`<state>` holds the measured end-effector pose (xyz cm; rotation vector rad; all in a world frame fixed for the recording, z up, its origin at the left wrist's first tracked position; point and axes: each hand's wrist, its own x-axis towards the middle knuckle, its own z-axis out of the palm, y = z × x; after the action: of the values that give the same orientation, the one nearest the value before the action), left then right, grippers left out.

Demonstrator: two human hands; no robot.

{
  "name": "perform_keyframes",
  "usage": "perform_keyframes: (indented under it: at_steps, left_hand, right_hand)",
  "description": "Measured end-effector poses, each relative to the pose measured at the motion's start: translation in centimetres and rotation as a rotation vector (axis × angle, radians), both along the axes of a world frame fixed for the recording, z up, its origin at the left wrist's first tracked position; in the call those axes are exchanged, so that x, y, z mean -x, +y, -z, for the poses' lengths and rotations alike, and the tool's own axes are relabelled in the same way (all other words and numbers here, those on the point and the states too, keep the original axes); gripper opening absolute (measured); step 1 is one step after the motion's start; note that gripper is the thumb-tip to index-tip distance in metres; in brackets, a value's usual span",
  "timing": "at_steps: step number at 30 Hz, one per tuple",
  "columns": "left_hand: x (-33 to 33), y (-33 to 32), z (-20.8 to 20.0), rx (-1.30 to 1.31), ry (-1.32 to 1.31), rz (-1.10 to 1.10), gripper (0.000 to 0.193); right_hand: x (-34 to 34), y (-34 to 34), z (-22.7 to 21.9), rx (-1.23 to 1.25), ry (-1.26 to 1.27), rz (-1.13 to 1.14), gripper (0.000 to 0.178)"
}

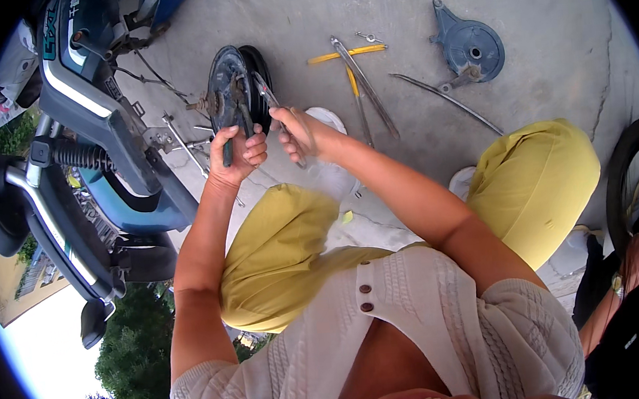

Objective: The person removes a tire from a scooter wheel using pliers and a tire lever, then fits a new tire onto the rim. They use a tire lever to pry the tire bead over the rim edge and secure it in place.

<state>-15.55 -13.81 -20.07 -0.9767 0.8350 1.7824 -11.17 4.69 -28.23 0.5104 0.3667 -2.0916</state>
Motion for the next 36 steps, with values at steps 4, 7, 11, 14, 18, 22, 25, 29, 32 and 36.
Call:
perform_keyframes:
  at_steps: [4,7,11,14,18,22,25,29,32,36]
  left_hand:
    - [2.4,1.1,-1.6,0.229,-0.068,0.198,0.038]
    - [4.2,2.3,-1.7,0.503,-0.028,0.506,0.038]
    - [4.9,2.6,-1.2,0.528,-0.035,0.564,0.034]
    - [4.8,3.6,-1.1,0.419,-0.095,0.431,0.035]
    - [4.7,3.5,-1.1,0.368,-0.103,0.407,0.035]
    - [5.2,2.9,-0.8,0.338,-0.111,0.38,0.035]
    - [5.0,2.7,-0.9,0.354,-0.107,0.386,0.034]
    - [5.2,2.8,-1.0,0.309,-0.111,0.385,0.033]
    - [5.2,3.2,-1.1,0.336,-0.099,0.396,0.033]
    - [5.0,3.8,-1.3,0.397,-0.052,0.454,0.033]
  right_hand:
    - [0.3,-0.3,-0.2,-0.079,0.052,-0.003,0.052]
    - [1.2,-0.3,0.1,-0.267,0.13,-0.088,0.055]
    - [1.4,-1.8,1.4,-0.671,0.381,-0.112,0.056]
    - [0.9,-2.5,1.6,-0.729,0.396,-0.03,0.057]
    - [1.6,-2.6,2.0,-0.818,0.422,-0.058,0.054]
    - [3.4,-1.0,1.2,-0.592,0.254,-0.113,0.052]
    - [4.3,-0.3,0.9,-0.62,0.301,-0.171,0.051]
    - [4.3,-1.3,1.7,-0.882,0.457,-0.173,0.047]
    - [4.3,-1.7,1.2,-0.889,0.482,-0.187,0.044]
    - [4.3,-1.2,0.7,-0.936,0.521,-0.256,0.042]
